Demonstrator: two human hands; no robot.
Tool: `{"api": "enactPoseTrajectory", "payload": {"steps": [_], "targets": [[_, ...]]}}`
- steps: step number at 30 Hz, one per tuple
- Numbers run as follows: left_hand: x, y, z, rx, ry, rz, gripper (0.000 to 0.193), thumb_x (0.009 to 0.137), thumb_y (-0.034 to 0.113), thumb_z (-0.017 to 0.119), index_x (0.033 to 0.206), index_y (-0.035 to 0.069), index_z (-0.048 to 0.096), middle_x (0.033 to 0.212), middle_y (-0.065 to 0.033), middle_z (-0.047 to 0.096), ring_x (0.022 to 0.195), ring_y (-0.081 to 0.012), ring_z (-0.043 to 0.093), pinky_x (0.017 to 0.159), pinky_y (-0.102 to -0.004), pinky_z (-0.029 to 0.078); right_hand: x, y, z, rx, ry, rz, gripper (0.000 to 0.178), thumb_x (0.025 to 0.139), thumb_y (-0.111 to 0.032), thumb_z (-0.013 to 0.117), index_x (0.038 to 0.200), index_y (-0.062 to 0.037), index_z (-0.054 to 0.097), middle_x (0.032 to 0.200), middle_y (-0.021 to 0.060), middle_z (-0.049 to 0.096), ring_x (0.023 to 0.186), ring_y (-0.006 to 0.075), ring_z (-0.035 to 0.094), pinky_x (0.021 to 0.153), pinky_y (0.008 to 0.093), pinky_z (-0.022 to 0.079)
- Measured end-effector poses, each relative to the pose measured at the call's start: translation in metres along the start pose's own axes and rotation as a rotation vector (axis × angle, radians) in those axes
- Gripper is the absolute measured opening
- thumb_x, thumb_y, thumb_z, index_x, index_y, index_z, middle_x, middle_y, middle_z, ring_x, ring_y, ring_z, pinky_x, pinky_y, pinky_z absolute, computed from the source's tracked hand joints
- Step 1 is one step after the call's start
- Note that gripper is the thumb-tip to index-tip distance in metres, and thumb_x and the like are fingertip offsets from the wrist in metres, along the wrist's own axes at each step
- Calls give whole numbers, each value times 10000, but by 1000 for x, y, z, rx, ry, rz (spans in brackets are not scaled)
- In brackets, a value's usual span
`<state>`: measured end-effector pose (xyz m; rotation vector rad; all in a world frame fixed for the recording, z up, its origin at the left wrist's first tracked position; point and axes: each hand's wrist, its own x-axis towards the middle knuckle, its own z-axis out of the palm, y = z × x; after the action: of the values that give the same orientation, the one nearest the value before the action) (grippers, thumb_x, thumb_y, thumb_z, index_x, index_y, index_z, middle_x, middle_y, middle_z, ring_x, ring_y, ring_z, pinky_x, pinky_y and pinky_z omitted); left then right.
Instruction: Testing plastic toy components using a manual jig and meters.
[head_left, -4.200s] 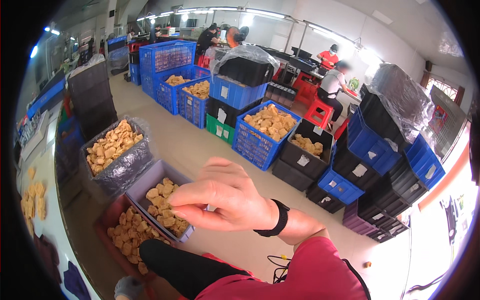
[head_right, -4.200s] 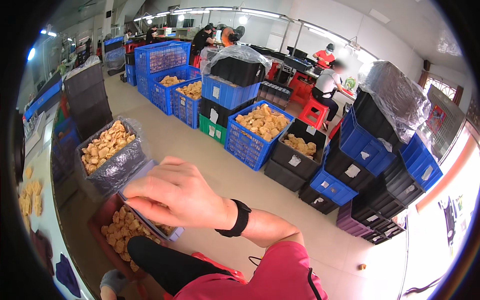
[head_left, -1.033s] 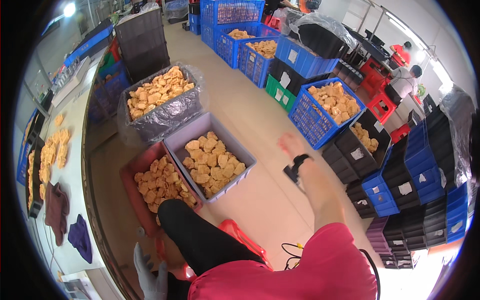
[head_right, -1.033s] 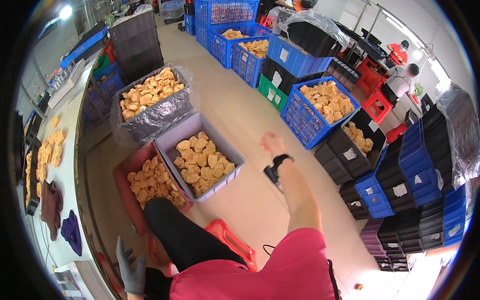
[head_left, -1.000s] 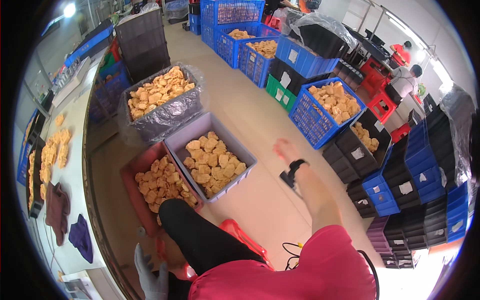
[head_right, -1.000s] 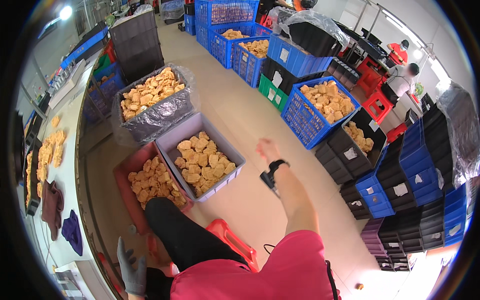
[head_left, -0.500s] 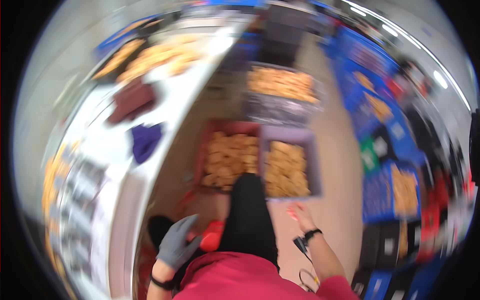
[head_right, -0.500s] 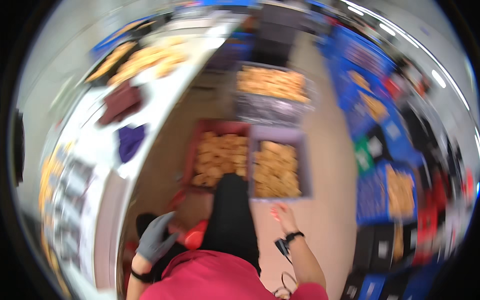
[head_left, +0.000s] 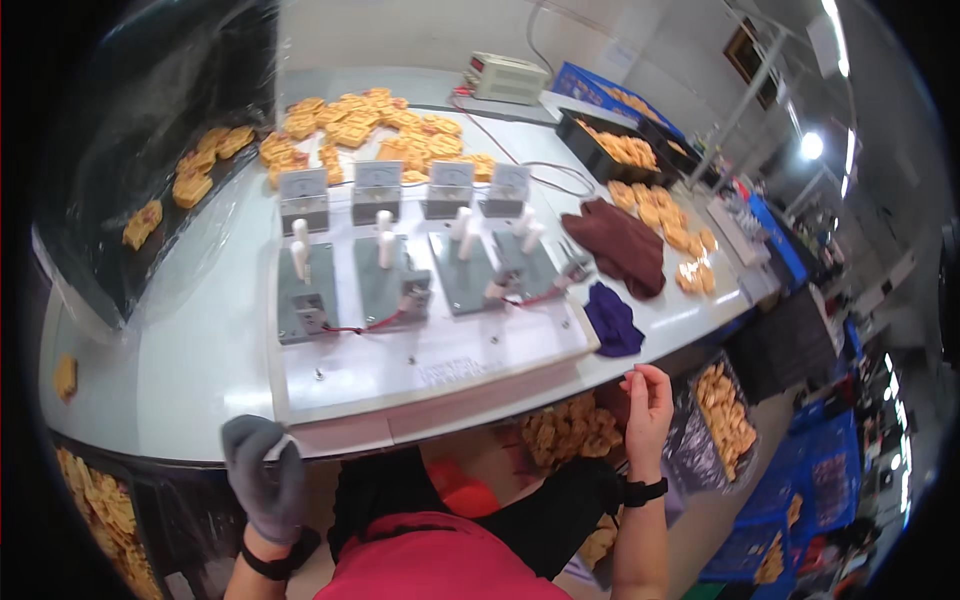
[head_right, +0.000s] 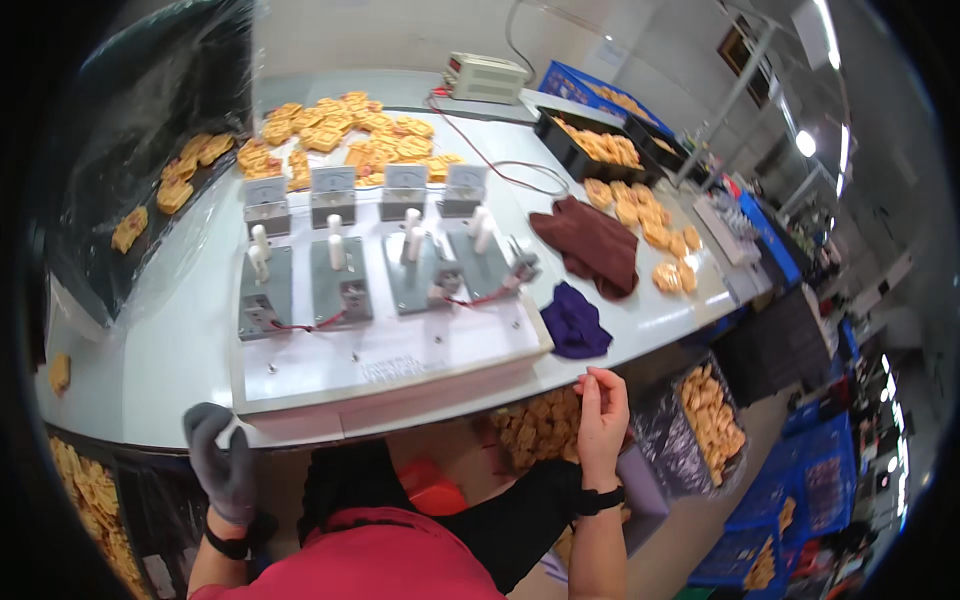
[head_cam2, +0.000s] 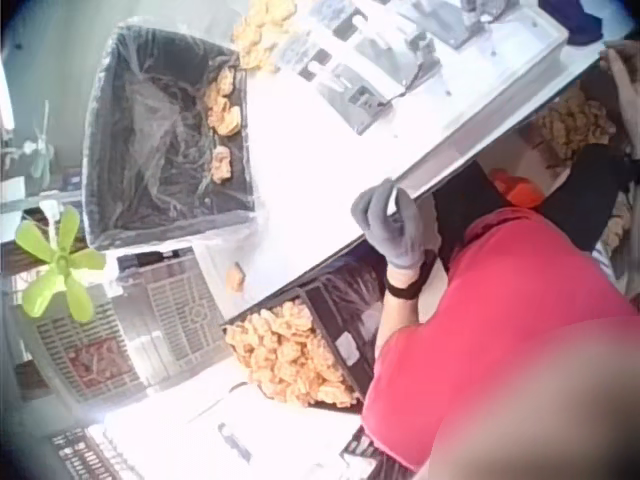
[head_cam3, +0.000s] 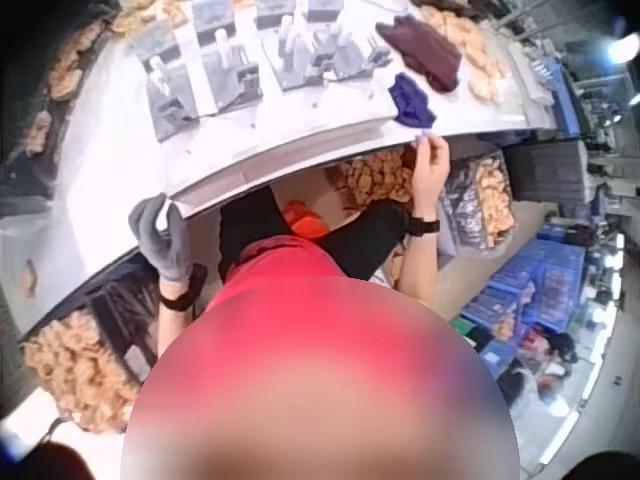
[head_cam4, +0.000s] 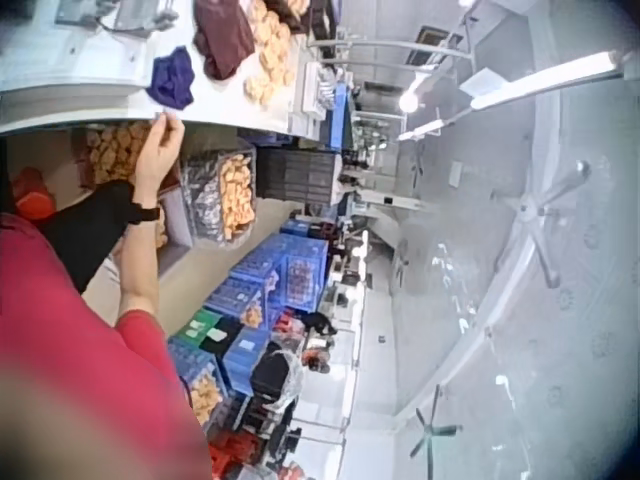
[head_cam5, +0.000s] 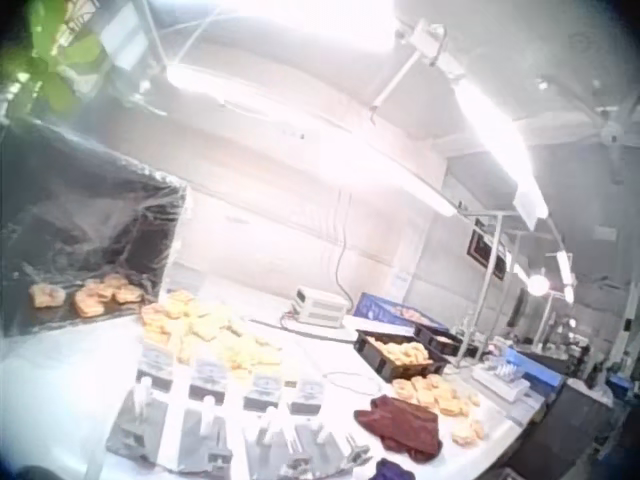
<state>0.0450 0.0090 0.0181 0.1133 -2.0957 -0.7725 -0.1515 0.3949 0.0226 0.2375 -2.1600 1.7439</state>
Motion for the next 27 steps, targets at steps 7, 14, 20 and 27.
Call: {"api": "enactPoseTrajectory", "payload": {"steps": [7, 14, 20, 27], "targets": [[11, -38, 4, 436, -263, -105, 344, 733, 187, 705, 1065, 115, 648, 1073, -104, 586, 1070, -326, 548, 907, -455, 432, 76, 51, 25, -416, -100, -97, 213, 932, -99, 573, 1127, -13, 564, 1036, 76, 603, 926, 157, 571, 839, 286, 467], [26, -40, 6, 373, -294, -84, 288, 734, 174, 685, 1013, 110, 652, 1003, -72, 610, 978, -276, 595, 865, -418, 467, 77, 79, 16, -733, -145, -337, 231, 832, -141, 623, 994, 19, 587, 1003, 128, 554, 977, 286, 540, 883, 353, 430], [22, -34, 1, 459, -275, -56, 258, 755, 176, 669, 1004, 109, 646, 1006, -72, 614, 979, -270, 600, 853, -409, 474, 78, 71, 34, -654, -155, -293, 208, 831, -110, 601, 994, 19, 588, 999, 127, 545, 967, 279, 538, 883, 342, 426], [21, -27, 2, 490, -287, -20, 229, 786, 168, 642, 1007, 111, 666, 1029, -70, 628, 989, -255, 608, 871, -389, 481, 73, 79, 19, -621, -194, -300, 209, 848, -112, 616, 998, 29, 575, 1007, 129, 541, 984, 286, 524, 902, 356, 414]]}}
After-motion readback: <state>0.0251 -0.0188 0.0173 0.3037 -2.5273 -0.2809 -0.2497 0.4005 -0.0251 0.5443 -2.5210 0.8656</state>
